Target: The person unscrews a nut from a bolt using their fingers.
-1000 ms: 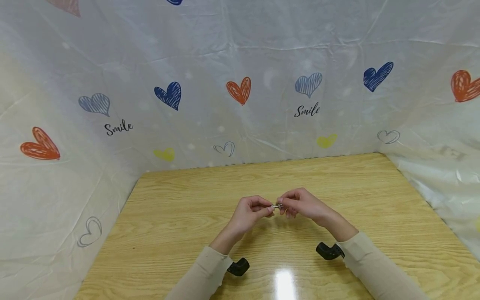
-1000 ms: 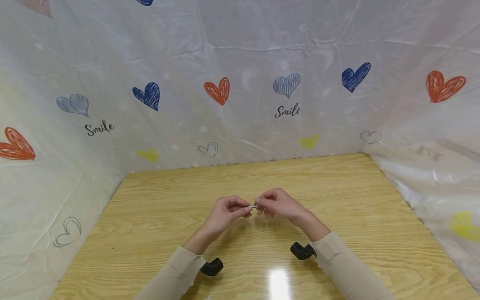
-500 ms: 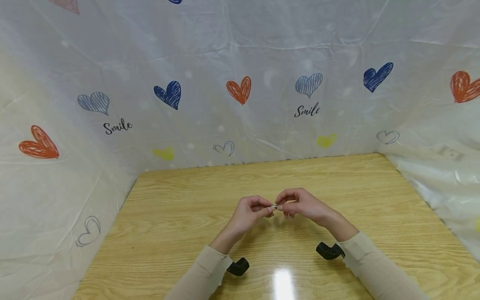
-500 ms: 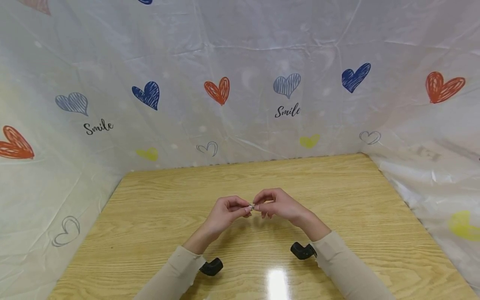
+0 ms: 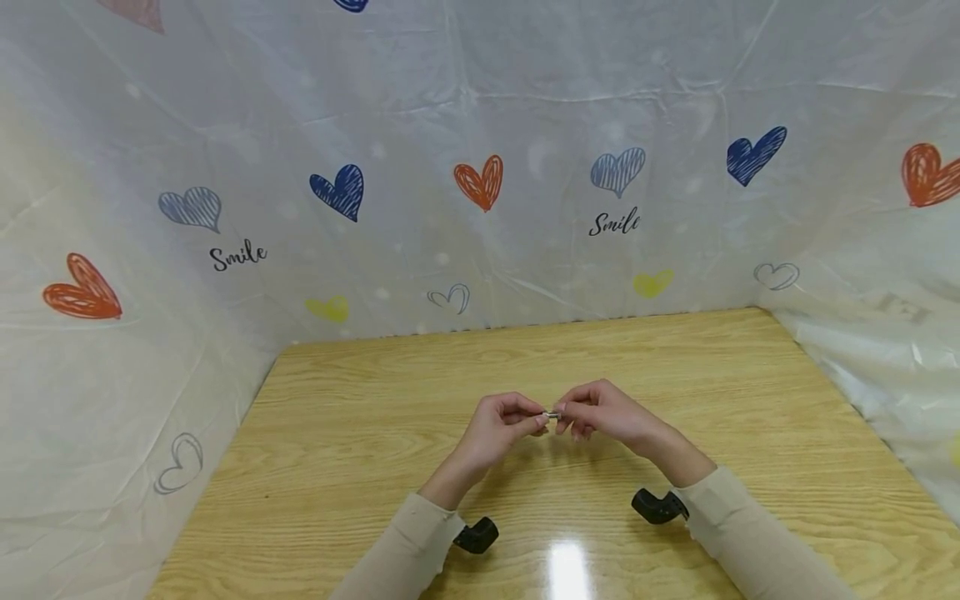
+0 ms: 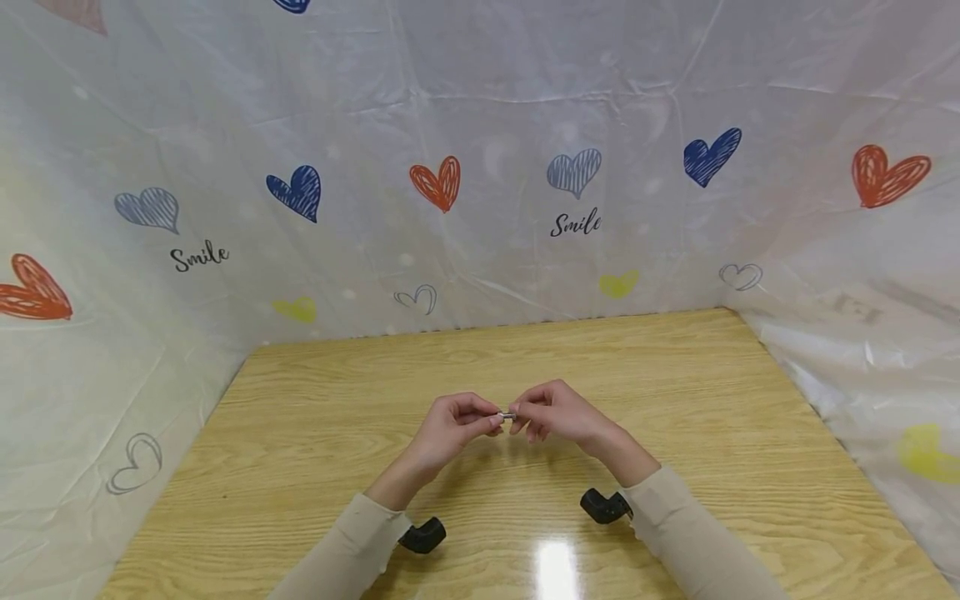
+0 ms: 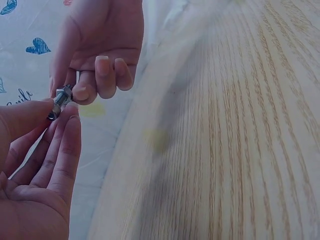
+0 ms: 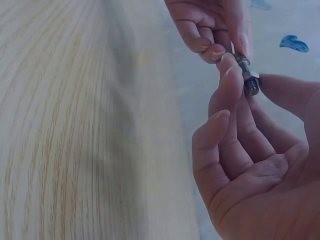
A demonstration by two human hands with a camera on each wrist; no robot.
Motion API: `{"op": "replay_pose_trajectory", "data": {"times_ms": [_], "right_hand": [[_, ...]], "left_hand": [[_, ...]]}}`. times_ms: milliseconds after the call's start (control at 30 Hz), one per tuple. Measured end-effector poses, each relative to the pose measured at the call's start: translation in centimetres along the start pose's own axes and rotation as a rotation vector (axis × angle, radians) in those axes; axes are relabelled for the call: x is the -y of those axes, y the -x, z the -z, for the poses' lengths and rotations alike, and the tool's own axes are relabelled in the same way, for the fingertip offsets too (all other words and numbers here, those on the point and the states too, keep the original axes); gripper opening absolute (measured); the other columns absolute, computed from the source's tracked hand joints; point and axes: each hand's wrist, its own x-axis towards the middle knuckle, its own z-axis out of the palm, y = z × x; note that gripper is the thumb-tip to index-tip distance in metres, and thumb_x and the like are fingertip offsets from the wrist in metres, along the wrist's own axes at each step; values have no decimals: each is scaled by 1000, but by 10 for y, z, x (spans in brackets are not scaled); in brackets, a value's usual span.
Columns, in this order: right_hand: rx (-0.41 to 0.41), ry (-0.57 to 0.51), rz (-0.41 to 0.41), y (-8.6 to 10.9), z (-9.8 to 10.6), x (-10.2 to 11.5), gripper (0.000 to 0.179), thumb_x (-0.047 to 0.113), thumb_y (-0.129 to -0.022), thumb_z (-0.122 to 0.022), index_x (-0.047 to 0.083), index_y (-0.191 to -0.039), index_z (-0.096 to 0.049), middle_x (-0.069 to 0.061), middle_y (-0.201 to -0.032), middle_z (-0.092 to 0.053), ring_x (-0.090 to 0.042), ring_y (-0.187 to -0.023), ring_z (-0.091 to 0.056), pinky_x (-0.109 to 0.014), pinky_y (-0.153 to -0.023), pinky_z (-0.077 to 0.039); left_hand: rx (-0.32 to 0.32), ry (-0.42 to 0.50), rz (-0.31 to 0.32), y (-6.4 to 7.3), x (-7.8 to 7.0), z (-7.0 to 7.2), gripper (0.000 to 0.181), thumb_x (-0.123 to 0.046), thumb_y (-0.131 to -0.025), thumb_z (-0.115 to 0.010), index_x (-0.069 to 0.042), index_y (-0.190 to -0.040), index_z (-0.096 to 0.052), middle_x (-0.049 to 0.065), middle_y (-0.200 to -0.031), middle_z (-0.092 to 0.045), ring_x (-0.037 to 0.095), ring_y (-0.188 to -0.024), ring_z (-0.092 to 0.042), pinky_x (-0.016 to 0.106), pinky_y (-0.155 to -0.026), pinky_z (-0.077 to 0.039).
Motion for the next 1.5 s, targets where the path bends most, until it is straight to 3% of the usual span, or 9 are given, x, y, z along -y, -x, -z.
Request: {"op": "replay_pose_trajectory", "data": {"times_ms": [100, 200, 400, 667, 967, 1167, 1300, 1500], "right_hand": [[-9, 3, 22, 1, 0, 1, 26, 23, -105, -62, 1, -116, -71, -26, -103, -70, -39, -78, -64, -39, -66, -57], [-12, 1, 40, 1, 1, 2, 25, 19, -102, -66, 1, -119, -68, -28, -108, -66, -44, -82, -61, -40, -66, -56], [-34, 12, 28, 0, 1, 2, 37, 22, -103, -65, -6, -128, -62, -18, -115, -65, -43, -88, -63, -41, -68, -57], [-36, 45, 9, 1, 0, 1, 39, 29, -108, -57, -7, -115, -71, -17, -93, -74, -42, -80, -66, -36, -63, -56], [-27, 8, 41, 2, 0, -1, 25, 23, -103, -65, 3, -116, -71, -27, -104, -70, -50, -86, -62, -35, -63, -53], [-33, -7, 56, 3, -1, -1, 29, 18, -100, -68, -2, -121, -65, -19, -111, -65, -49, -87, -60, -38, -64, -53], [-47, 11, 37, 2, -1, 0, 36, 26, -105, -62, -5, -123, -64, -17, -109, -67, -47, -87, -63, -36, -63, -53], [-37, 45, 4, -1, -2, -2, 43, 33, -108, -55, -6, -112, -72, -8, -90, -74, -40, -79, -64, -31, -60, -48]], "left_hand": [[-2, 0, -1, 0, 0, 0, 14, -7, -98, -71, 2, -108, -73, 19, -106, -73, 45, -101, -70, 54, -93, -59], [-7, -4, -2, 0, 0, 1, 13, -6, -98, -70, 2, -108, -73, 21, -107, -73, 40, -99, -72, 54, -94, -59], [-11, -2, -4, -1, 1, 1, 13, -5, -97, -70, 3, -108, -72, 17, -105, -73, 31, -94, -74, 53, -93, -59], [-7, -7, 3, -1, 1, -1, 13, -6, -98, -70, 2, -108, -72, 20, -108, -72, 39, -99, -72, 54, -93, -59], [-8, -7, 5, 0, 2, 0, 13, -6, -98, -70, 3, -108, -72, 23, -108, -72, 50, -103, -68, 54, -93, -59], [-10, -2, 6, 0, 1, 0, 13, -6, -98, -70, 3, -108, -72, 24, -108, -71, 49, -104, -68, 53, -93, -59], [-12, -4, 2, -1, 1, -1, 13, -6, -98, -70, 3, -107, -72, 24, -108, -72, 46, -101, -70, 54, -94, -59], [-12, -16, -3, -1, 0, -1, 13, -7, -98, -71, 2, -107, -73, 18, -106, -73, 31, -94, -74, 54, -92, -60]]}}
